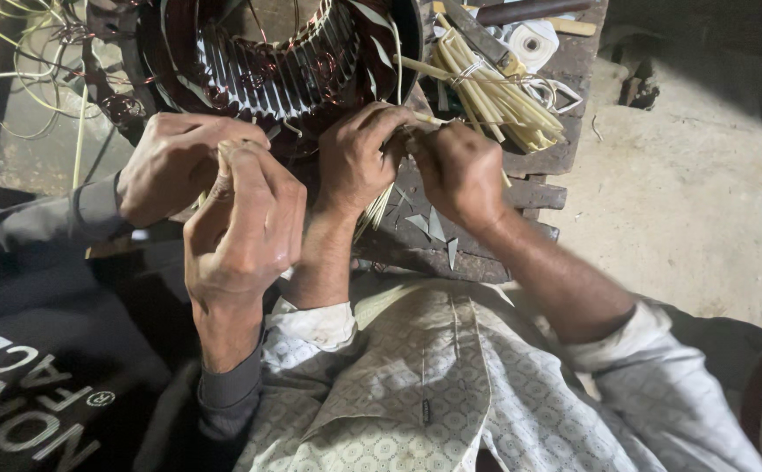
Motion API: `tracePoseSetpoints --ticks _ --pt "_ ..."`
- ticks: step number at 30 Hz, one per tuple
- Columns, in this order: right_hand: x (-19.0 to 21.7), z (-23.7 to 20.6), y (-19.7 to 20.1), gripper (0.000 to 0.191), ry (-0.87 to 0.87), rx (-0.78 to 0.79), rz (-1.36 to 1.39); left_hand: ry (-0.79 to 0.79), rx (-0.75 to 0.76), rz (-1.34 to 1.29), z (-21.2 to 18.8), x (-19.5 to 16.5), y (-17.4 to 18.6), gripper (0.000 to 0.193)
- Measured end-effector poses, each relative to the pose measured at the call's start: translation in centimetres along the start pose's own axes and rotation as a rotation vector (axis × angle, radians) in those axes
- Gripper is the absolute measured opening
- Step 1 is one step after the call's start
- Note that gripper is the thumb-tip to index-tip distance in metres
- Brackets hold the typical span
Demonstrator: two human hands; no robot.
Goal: The person inserts thin sticks into the slots of a motor stator to separate copper windings. They use a hammer to tap the sticks into place and later use scissors to trim a bundle of sticks. Another person assists by holding the stator and inserting sticks.
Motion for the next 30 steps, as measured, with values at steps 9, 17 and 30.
tracePoseSetpoints --ticks 9,17,30 --pt "-0.2 -0.4 3.0 0.018 -0.426 0.294 0.415 0.210 -0.381 -0.218 -4.5 3.2 -1.3 0.019" --pt "-2.5 6.2 8.0 0.040 -0.230 -0.139 0.682 0.323 -0.562 -0.026 -5.1 2.3 -2.5 0.021" --pt "-9.6 13.2 6.2 0.012 -0.420 0.331 0.974 0.282 -0.550 0.299 -7.3 -5.9 -7.2 0.029"
Point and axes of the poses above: each hand's wrist, its own z-axis towards the middle knuckle, its own y-axis out of the back of the hand, x = y × z, the point moved 3 cm from there along z, towards the middle knuckle, and after that the axes turned 13 degrees about -x, right-handed, at the moved point
